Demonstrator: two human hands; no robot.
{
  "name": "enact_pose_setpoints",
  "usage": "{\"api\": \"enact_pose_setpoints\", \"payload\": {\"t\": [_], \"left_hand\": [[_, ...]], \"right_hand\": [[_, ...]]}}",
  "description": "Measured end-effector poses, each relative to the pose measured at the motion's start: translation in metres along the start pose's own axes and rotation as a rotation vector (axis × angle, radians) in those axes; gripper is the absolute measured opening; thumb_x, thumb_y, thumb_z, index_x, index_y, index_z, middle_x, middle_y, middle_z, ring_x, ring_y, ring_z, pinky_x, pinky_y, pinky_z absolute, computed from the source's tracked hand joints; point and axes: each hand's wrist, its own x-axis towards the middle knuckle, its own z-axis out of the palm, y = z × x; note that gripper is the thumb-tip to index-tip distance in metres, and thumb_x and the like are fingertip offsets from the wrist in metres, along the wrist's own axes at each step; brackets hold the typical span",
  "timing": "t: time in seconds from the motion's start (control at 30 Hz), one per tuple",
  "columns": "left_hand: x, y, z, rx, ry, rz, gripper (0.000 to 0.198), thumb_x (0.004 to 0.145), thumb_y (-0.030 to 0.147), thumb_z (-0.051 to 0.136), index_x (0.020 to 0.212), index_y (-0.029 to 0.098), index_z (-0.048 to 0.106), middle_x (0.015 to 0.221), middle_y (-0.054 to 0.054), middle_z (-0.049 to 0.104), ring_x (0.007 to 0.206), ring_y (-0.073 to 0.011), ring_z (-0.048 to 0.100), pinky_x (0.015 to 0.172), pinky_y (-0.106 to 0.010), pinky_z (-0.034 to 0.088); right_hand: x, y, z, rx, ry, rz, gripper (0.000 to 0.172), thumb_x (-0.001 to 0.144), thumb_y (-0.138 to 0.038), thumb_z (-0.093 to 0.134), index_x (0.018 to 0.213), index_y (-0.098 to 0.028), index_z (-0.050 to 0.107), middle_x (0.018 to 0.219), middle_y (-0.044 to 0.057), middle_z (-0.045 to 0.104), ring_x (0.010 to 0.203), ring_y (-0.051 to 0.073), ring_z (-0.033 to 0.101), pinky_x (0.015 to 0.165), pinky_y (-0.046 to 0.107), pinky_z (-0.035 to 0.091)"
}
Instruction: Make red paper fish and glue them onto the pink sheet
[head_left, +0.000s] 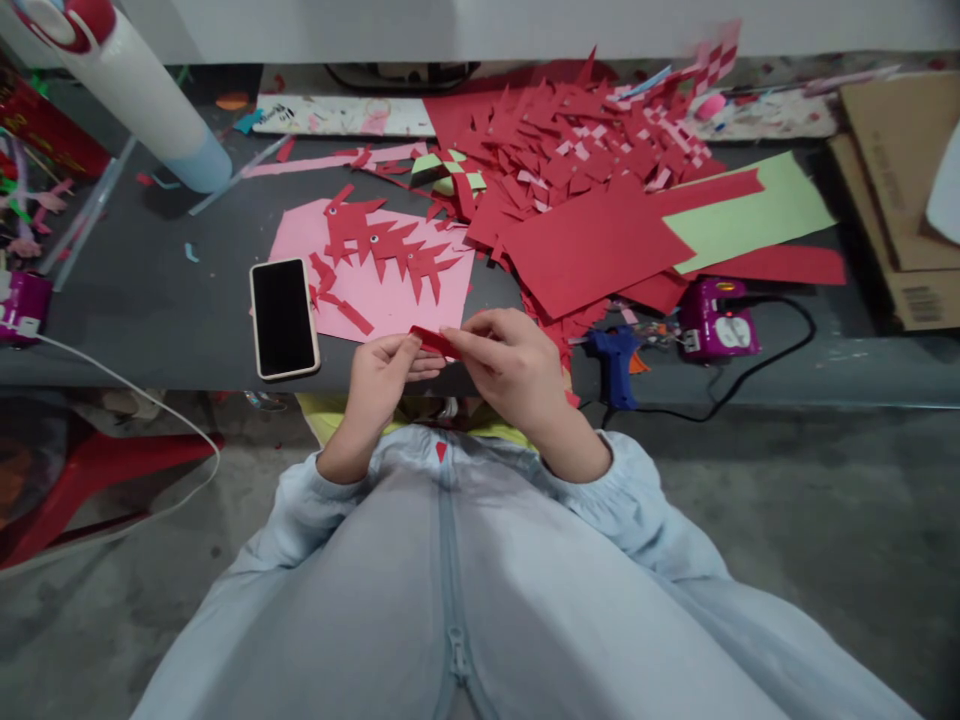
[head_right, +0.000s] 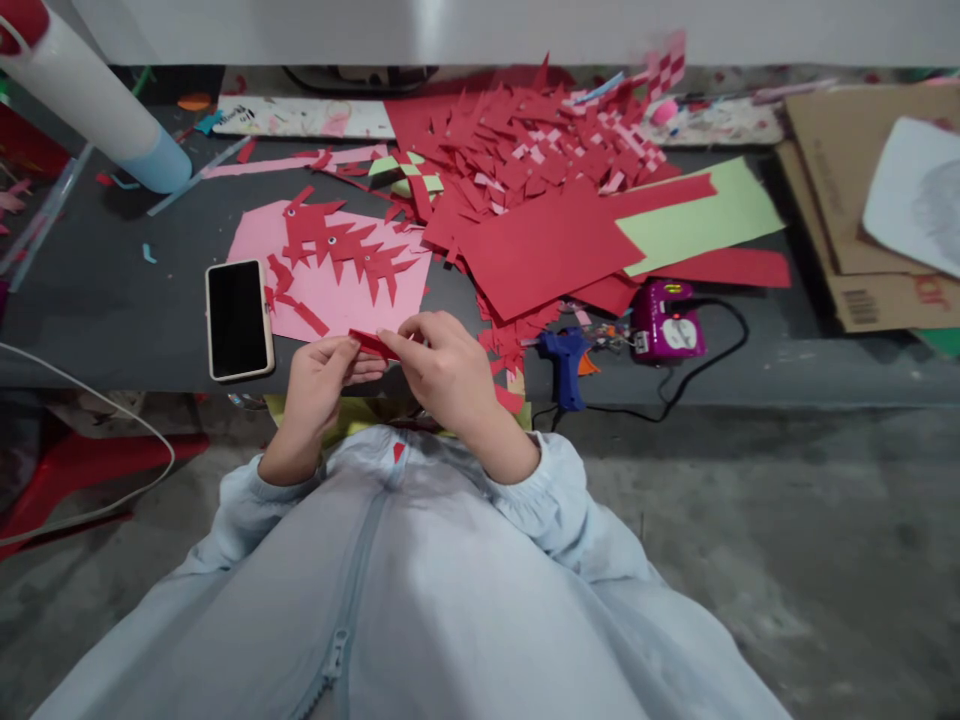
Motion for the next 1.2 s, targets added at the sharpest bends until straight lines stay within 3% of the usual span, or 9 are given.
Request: {"api": "enact_pose_setpoints", "payload": {"t": [0.23, 0.4, 0.5, 0.63, 0.87, 1.2], "left_hand": [[-0.004, 0.004, 0.002, -0.071, 0.008, 0.026, 0.048, 0.070, 0.063, 0.076, 0.078, 0.016, 0.068, 0.070, -0.004, 0.075, 0.071, -0.0202, 0.076, 0.069, -0.031, 0.065], [-0.005, 0.004, 0.000, 0.005, 0.008, 0.106, 0.047, 0.068, 0.061, 0.079, 0.083, 0.017, 0.072, 0.073, -0.003, 0.075, 0.070, -0.0182, 0.075, 0.070, -0.030, 0.063], [-0.003, 0.006, -0.003, 0.091, 0.051, 0.191, 0.044, 0.072, 0.058, 0.078, 0.088, 0.017, 0.074, 0.076, -0.002, 0.075, 0.068, -0.0158, 0.073, 0.070, -0.028, 0.062], [-0.003, 0.013, -0.011, 0.205, 0.078, 0.312, 0.040, 0.077, 0.055, 0.075, 0.090, 0.018, 0.076, 0.079, -0.003, 0.076, 0.069, -0.0148, 0.072, 0.070, -0.026, 0.060], [-0.011, 0.017, -0.017, 0.291, 0.060, 0.385, 0.034, 0.085, 0.052, 0.069, 0.095, 0.020, 0.077, 0.094, -0.006, 0.079, 0.088, -0.0190, 0.075, 0.083, -0.031, 0.060], [-0.009, 0.007, -0.022, 0.152, 0.007, 0.497, 0.021, 0.087, 0.041, 0.071, 0.094, 0.022, 0.078, 0.088, -0.004, 0.079, 0.084, -0.0164, 0.075, 0.082, -0.028, 0.060]], "right_hand": [[0.000, -0.007, -0.008, -0.138, -0.113, -0.100, 0.036, 0.101, -0.020, 0.039, 0.120, -0.026, 0.068, 0.106, 0.010, 0.066, 0.093, 0.021, 0.054, 0.080, 0.034, 0.045], [0.001, -0.010, -0.010, -0.151, -0.127, -0.124, 0.037, 0.101, -0.020, 0.039, 0.124, -0.025, 0.067, 0.107, 0.012, 0.067, 0.095, 0.022, 0.055, 0.080, 0.035, 0.045], [0.001, -0.010, -0.010, -0.072, -0.085, -0.117, 0.034, 0.102, -0.028, 0.042, 0.123, -0.022, 0.068, 0.104, 0.012, 0.068, 0.092, 0.022, 0.057, 0.081, 0.036, 0.047], [0.003, -0.004, -0.011, 0.092, -0.025, 0.013, 0.036, 0.100, -0.037, 0.048, 0.119, -0.017, 0.070, 0.101, 0.013, 0.070, 0.092, 0.023, 0.062, 0.083, 0.037, 0.049], [0.009, 0.000, -0.017, 0.328, -0.102, 0.005, 0.030, 0.091, -0.044, 0.064, 0.106, -0.020, 0.074, 0.103, 0.010, 0.073, 0.096, 0.023, 0.066, 0.085, 0.036, 0.051], [0.008, -0.010, -0.020, 0.244, -0.076, -0.070, 0.019, 0.087, -0.028, 0.063, 0.100, -0.019, 0.074, 0.096, 0.008, 0.075, 0.088, 0.022, 0.067, 0.080, 0.034, 0.052]]}}
